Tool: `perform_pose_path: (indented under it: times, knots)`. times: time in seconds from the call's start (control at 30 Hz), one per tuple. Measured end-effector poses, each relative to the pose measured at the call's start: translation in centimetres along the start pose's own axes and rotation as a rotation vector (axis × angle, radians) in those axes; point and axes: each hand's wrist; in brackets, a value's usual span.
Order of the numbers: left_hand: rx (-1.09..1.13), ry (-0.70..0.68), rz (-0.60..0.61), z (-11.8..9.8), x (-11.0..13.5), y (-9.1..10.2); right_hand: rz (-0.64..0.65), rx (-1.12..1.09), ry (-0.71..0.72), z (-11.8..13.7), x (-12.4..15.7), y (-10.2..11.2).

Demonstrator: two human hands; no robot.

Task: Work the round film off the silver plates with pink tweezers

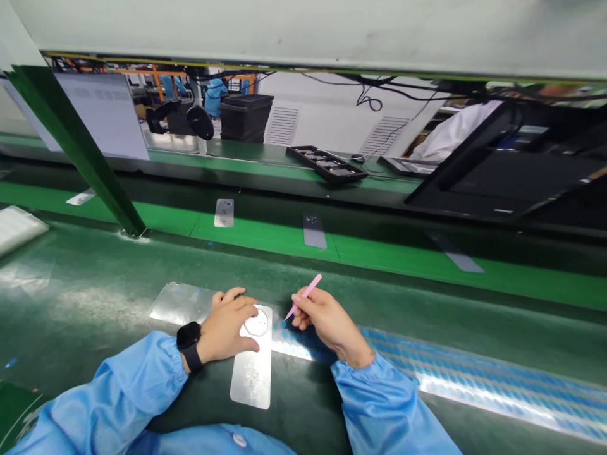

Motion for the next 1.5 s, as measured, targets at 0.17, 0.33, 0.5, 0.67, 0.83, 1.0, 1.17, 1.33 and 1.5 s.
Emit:
perform_pose_path:
  times: [0.17,0.33,0.5,0.67,0.83,1.0,1.17,1.33,1.5]
  knots:
    - [0.017,-0.045,-0.023,0.3,0.2,-0.4,-0.021,0.137,0.022,0.4,0.1,-2.7]
    - [0.023,-0.079,-0.021,0.5,0.3,-0.8,-0.004,0.235,-0.03,0.7,-0.2,-3.5]
    - [0.034,-0.083,-0.017,0.5,0.4,-0.8,0.005,0.258,-0.026,0.4,-0.4,-3.4]
    - [0.018,-0.085,-0.011,0.5,0.3,-0.7,-0.001,0.21,-0.009,-0.4,-0.9,-3.3]
    - [-0.048,-0.124,-0.006,0.7,0.5,-0.8,-0.002,-0.002,-0.051,-0.6,-1.2,-2.7]
    - [-0.12,-0.167,-0.023,0.7,0.7,-1.0,0.014,-0.1,-0.076,-0.3,-1.2,-2.4]
    - [-0.155,-0.147,-0.017,0.3,0.9,-1.0,0.021,-0.115,-0.075,-0.2,-1.2,-2.5]
    - [-0.139,-0.117,0.007,0.2,1.0,-0.9,0.019,-0.153,-0.086,-0.1,-1.2,-2.3]
    - [-0.12,-0.08,0.029,0.1,1.0,-0.7,0.025,-0.186,-0.092,0.0,-1.2,-2.1]
Point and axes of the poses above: each hand's wrist, its own x-axis away from the middle knuckle, its own y-axis out of the back of the hand, z = x × y, and after that the axes turned 6 degrees about x, right-handed
